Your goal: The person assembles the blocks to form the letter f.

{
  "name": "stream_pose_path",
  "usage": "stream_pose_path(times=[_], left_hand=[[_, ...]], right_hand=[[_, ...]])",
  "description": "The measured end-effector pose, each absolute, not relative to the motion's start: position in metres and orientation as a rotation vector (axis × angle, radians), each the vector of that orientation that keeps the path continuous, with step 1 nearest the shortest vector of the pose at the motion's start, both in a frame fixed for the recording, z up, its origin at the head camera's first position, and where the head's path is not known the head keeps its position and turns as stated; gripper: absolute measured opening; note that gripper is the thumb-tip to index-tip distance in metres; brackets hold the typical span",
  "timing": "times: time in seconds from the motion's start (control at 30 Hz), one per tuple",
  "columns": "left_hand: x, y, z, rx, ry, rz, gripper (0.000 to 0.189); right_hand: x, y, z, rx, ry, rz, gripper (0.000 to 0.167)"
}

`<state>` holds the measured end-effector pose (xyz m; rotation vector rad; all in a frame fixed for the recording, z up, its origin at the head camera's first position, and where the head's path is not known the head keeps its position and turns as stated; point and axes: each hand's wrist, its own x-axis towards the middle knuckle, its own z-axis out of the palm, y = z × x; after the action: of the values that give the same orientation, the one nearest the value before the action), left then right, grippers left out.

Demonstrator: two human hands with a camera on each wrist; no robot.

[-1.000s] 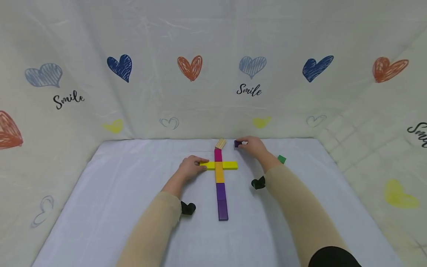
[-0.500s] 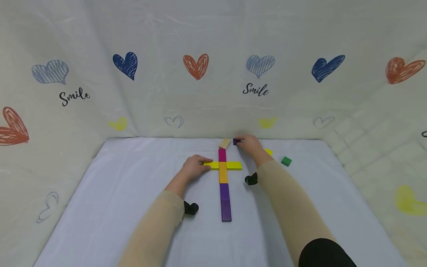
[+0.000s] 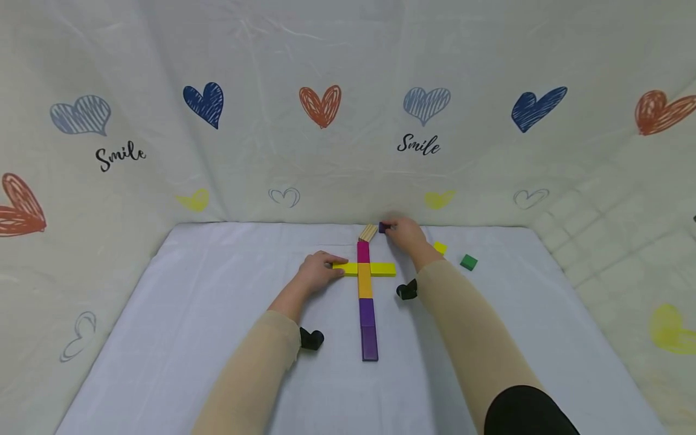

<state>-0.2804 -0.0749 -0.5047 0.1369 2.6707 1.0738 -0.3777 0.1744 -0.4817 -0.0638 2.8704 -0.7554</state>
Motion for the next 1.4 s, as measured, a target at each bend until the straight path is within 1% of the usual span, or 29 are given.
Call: stream_pose_path(times=[0.77,1.1,1.4], left_hand=[[-0.280,-0.071,-0.501,0.161,2.674,1.072,0.030],[-0.279,-0.071,-0.502,0.172,2.675,1.064,0.030],[-0.280,-0.075,-0.506,0.181,2.683,1.058,0.030]], right_hand=[[-0.378,0.181,-0.485,-0.079,2.902,-0.763,0.039],[-0.376,0.202,-0.478,-0.111,2.888,-0.799,0.043],[-0.362,0.224,-0.466,-0.137,2.866,-0.747,0.043]])
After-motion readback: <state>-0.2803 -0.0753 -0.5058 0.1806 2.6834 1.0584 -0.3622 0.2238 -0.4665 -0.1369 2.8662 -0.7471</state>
